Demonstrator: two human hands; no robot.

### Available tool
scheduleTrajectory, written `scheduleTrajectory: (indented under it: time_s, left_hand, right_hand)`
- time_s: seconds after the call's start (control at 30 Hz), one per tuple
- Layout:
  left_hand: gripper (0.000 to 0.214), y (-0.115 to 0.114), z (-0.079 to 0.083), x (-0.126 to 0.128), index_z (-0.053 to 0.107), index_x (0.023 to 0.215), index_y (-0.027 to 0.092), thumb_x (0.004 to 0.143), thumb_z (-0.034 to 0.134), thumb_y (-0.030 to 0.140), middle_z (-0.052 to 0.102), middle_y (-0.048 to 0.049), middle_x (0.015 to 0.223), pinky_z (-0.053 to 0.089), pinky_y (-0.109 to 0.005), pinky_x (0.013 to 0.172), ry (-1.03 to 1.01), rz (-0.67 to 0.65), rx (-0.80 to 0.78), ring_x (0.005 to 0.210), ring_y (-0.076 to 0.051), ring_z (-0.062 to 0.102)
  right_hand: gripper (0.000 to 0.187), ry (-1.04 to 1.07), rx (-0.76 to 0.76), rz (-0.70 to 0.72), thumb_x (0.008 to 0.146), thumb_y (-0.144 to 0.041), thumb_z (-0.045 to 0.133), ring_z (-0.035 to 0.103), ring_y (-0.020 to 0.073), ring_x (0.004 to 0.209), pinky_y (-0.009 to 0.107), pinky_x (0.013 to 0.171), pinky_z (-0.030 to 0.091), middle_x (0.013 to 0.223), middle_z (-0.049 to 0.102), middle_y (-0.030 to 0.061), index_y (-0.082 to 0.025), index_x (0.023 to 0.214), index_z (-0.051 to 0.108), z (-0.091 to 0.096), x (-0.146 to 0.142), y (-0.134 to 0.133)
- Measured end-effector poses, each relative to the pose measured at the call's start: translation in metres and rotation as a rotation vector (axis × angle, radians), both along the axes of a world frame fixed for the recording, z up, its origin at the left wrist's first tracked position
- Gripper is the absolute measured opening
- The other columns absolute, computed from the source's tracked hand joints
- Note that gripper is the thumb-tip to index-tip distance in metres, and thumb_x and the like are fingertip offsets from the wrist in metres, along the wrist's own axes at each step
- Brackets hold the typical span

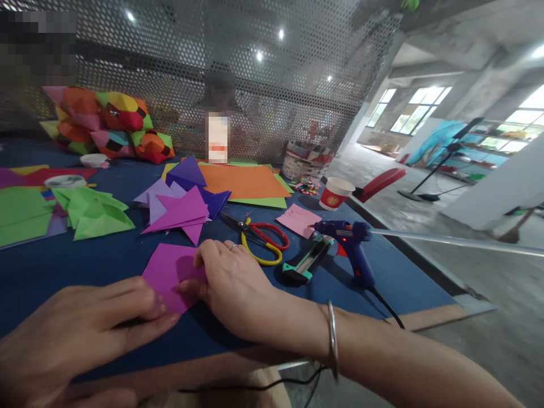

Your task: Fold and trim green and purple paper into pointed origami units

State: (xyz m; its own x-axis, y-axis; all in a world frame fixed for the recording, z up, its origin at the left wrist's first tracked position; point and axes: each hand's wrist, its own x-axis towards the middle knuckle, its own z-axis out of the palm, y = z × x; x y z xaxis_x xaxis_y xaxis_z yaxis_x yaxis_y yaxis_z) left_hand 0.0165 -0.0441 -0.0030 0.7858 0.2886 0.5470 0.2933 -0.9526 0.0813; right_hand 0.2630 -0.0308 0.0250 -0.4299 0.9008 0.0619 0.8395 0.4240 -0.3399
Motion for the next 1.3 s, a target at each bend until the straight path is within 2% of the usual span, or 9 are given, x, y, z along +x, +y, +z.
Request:
scheduleTrajectory:
  time_s: [0.23, 0.33, 0.47, 0.6, 0.73, 0.9, 1.07, 1.17, 1.3]
  left_hand:
    - [0.035, 0.012, 0.010, -0.007, 0.082, 0.121, 0.032, 0.124, 0.048, 0.043, 0.081, 0.0000, 0.120, 0.056, -0.027, 0.075, 0.055, -0.028, -0.248, 0.099, -0.017, 0.078]
    - [0.034, 0.020, 0.006, -0.010, 0.089, 0.120, 0.036, 0.122, 0.054, 0.037, 0.082, -0.0006, 0.139, 0.062, -0.028, 0.106, 0.047, -0.037, -0.285, 0.127, -0.020, 0.078]
    - [0.032, 0.031, 0.005, -0.015, 0.091, 0.131, 0.043, 0.123, 0.060, 0.042, 0.083, -0.0008, 0.153, 0.049, -0.049, 0.140, 0.096, -0.073, -0.251, 0.147, -0.027, 0.076]
    - [0.031, 0.037, 0.003, -0.023, 0.087, 0.138, 0.051, 0.123, 0.061, 0.046, 0.080, 0.0038, 0.158, 0.044, -0.058, 0.142, 0.170, -0.055, -0.246, 0.147, -0.027, 0.077]
    - [0.036, 0.041, -0.008, -0.028, 0.076, 0.152, 0.060, 0.119, 0.069, 0.047, 0.075, 0.0088, 0.165, 0.043, -0.060, 0.142, 0.187, -0.043, -0.219, 0.154, -0.026, 0.072]
    - [0.033, 0.041, -0.001, -0.025, 0.077, 0.150, 0.061, 0.120, 0.064, 0.054, 0.077, 0.0096, 0.161, 0.060, -0.057, 0.130, 0.171, -0.046, -0.254, 0.148, -0.031, 0.077]
    - [0.042, 0.042, 0.009, -0.023, 0.073, 0.161, 0.045, 0.121, 0.063, 0.047, 0.079, 0.0031, 0.157, 0.056, -0.047, 0.134, 0.192, -0.060, -0.364, 0.153, -0.030, 0.073]
    - [0.042, 0.043, 0.007, -0.023, 0.075, 0.161, 0.041, 0.123, 0.057, 0.042, 0.080, 0.0024, 0.157, 0.051, -0.045, 0.138, 0.190, -0.056, -0.397, 0.157, -0.027, 0.069]
    - [0.040, 0.043, 0.010, -0.020, 0.081, 0.154, 0.035, 0.123, 0.055, 0.036, 0.082, 0.0002, 0.155, 0.043, -0.041, 0.142, 0.177, -0.071, -0.425, 0.156, -0.025, 0.070]
  right_hand:
    - [0.006, -0.043, 0.104, 0.056, 0.112, -0.016, 0.074, 0.072, 0.0257, 0.094, 0.037, 0.083, 0.052, 0.106, 0.080, 0.0103, -0.019, 0.112, 0.069, -0.008, 0.000, 0.006]
    - [0.004, -0.063, 0.104, 0.048, 0.112, -0.014, 0.071, 0.074, 0.0267, 0.098, 0.038, 0.087, 0.054, 0.108, 0.081, 0.0117, -0.018, 0.113, 0.070, -0.008, -0.002, 0.006]
    - [0.007, -0.058, 0.067, 0.045, 0.112, -0.012, 0.069, 0.076, 0.0284, 0.106, 0.040, 0.094, 0.057, 0.114, 0.082, 0.0133, -0.016, 0.116, 0.072, -0.003, -0.002, 0.004]
    - [0.013, -0.041, 0.133, -0.054, 0.112, -0.009, 0.068, 0.077, 0.0309, 0.117, 0.043, 0.103, 0.058, 0.122, 0.080, 0.0148, -0.016, 0.120, 0.073, 0.008, 0.008, 0.005]
    - [0.020, -0.200, 0.191, -0.362, 0.114, -0.022, 0.072, 0.076, 0.0407, 0.131, 0.050, 0.108, 0.059, 0.136, 0.077, 0.0244, -0.012, 0.131, 0.073, 0.019, 0.023, 0.010]
    - [0.042, -0.238, 0.074, -0.449, 0.113, -0.040, 0.077, 0.078, 0.0431, 0.131, 0.046, 0.104, 0.059, 0.135, 0.079, 0.0269, -0.010, 0.141, 0.069, 0.020, 0.034, 0.019]
    - [0.043, -0.002, 0.062, -0.411, 0.098, -0.018, 0.073, 0.076, 0.0356, 0.128, 0.043, 0.108, 0.054, 0.138, 0.078, 0.0217, -0.013, 0.140, 0.067, 0.022, 0.040, 0.022]
    - [0.026, 0.387, 0.068, -0.312, 0.097, -0.028, 0.060, 0.074, 0.0266, 0.100, 0.039, 0.091, 0.057, 0.113, 0.078, 0.0098, -0.021, 0.121, 0.066, 0.021, 0.042, 0.014]
    - [0.019, 1.053, -0.352, -0.132, 0.101, -0.044, 0.053, 0.067, 0.0185, 0.070, 0.032, 0.068, 0.059, 0.085, 0.069, -0.0011, -0.026, 0.104, 0.058, 0.015, 0.028, -0.007]
